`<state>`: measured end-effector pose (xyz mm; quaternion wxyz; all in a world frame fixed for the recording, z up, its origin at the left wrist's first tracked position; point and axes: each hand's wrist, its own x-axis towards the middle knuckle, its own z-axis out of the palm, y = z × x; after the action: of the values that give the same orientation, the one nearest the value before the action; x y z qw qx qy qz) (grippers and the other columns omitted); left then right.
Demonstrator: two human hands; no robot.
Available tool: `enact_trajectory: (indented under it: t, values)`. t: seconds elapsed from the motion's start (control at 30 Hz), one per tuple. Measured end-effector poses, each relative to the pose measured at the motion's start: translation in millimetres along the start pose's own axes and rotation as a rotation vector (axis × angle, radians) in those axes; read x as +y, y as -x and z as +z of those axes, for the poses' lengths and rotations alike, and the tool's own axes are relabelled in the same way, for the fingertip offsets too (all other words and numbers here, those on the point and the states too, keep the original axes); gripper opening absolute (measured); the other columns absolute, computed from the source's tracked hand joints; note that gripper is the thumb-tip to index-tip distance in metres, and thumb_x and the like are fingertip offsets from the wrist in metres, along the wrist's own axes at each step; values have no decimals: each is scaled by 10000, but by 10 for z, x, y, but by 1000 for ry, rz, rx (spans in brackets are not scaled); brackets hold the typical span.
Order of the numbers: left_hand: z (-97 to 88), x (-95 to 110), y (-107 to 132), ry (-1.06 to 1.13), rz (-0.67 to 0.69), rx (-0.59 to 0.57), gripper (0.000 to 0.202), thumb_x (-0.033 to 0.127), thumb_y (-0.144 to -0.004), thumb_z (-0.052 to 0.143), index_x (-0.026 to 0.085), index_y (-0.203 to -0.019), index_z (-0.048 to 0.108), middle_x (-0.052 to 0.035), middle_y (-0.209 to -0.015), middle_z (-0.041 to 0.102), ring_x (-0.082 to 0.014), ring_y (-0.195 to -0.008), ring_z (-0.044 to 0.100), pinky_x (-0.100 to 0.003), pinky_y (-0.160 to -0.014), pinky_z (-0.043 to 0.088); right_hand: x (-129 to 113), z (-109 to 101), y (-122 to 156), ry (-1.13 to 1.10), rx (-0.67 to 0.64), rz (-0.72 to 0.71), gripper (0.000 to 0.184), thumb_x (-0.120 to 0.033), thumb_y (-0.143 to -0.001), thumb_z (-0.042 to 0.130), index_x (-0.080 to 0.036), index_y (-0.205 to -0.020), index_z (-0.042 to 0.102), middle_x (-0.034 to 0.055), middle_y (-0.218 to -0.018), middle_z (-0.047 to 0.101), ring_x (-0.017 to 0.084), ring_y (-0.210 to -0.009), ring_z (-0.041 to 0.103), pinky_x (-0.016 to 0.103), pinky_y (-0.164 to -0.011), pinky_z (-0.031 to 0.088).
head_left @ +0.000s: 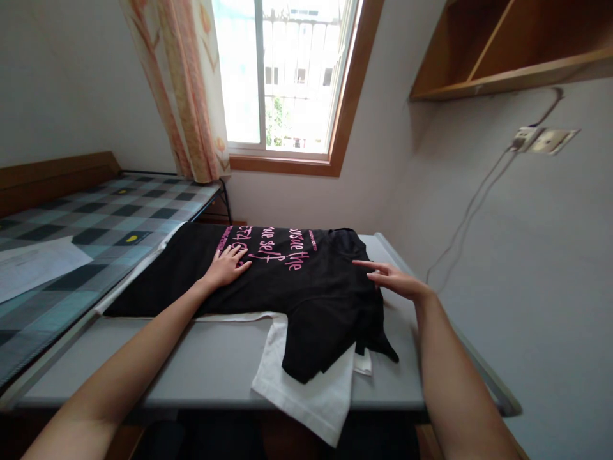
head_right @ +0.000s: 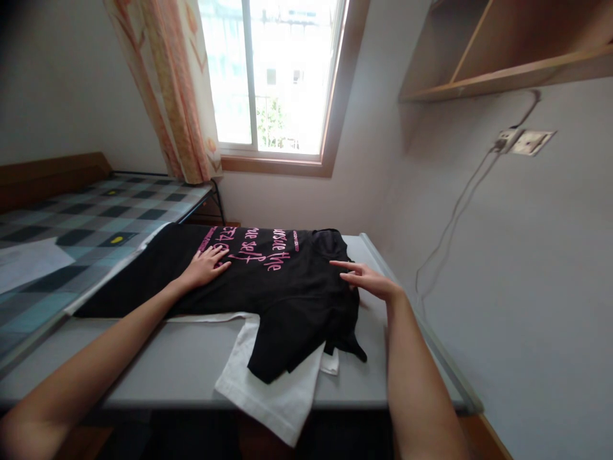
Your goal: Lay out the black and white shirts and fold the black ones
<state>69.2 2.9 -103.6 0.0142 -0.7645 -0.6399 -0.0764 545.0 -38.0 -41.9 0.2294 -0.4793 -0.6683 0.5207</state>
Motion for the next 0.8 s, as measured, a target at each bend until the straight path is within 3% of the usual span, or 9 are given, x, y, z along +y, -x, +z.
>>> enact_trajectory:
  t: [0.13,0.27,0.4,0.57,0.63,0.7,0.73,0.8]
  values:
    - [1,-7,1,6,6,-1,637,571,-938,335,218,-1464,402,-97,-1527,364,-306,-1428,266,-535,-1148,172,-59,240,-159,-114,16,-228,675,-500,-797,646,-209,-1390,502,91,-1070,661,192,-924,626,356,-822,516]
    - [7,-15,3,16,7,17,630,568,-937,345,224,-1461,408,-106,-1516,381,-297,-1423,282,-527,-1148,174,-20,451,-377,221,59,-374,489,-351,-811,630,-253,-1289,608,96,-1198,585,217,-1057,582,419,-946,483]
    - [22,-22,-6,22,6,18,629,578,-932,349,239,-1456,416,-92,-1519,380,-302,-1424,279,-524,-1147,177,-59,614,-403,604,144,-505,491,-133,-756,610,-320,-1205,673,82,-1248,495,244,-1241,452,470,-1092,349]
    - [26,-15,-7,19,11,24,622,574,-934,348,234,-1448,428,-95,-1510,394,-307,-1422,279,-536,-1143,179,-229,766,-306,737,104,-569,379,-92,-676,661,-343,-937,773,26,-1450,398,323,-1390,264,562,-1136,182]
    - [24,-13,-5,21,12,26,623,571,-935,348,228,-1450,426,-100,-1507,399,-304,-1422,282,-535,-1144,180,-241,772,-348,669,41,-600,228,-124,-672,667,-284,-795,774,32,-1369,514,313,-1355,335,535,-1120,229]
    - [26,-15,-4,21,9,30,629,573,-935,346,225,-1453,422,-105,-1505,401,-304,-1421,285,-532,-1144,181,-192,741,-447,558,27,-556,114,-179,-717,627,-222,-703,732,52,-1107,672,274,-1163,531,456,-1008,391]
    - [28,-18,-5,21,9,31,632,576,-935,344,224,-1455,420,-105,-1506,398,-307,-1421,284,-535,-1144,182,-149,716,-505,517,72,-493,134,-213,-749,595,-197,-667,701,49,-924,701,246,-997,604,399,-897,459]
    - [34,-23,-8,18,10,30,638,580,-935,339,221,-1457,417,-103,-1511,391,-316,-1421,279,-542,-1141,185,-53,668,-607,510,254,-325,248,-282,-799,547,-175,-590,625,21,-639,630,190,-693,595,313,-686,469]
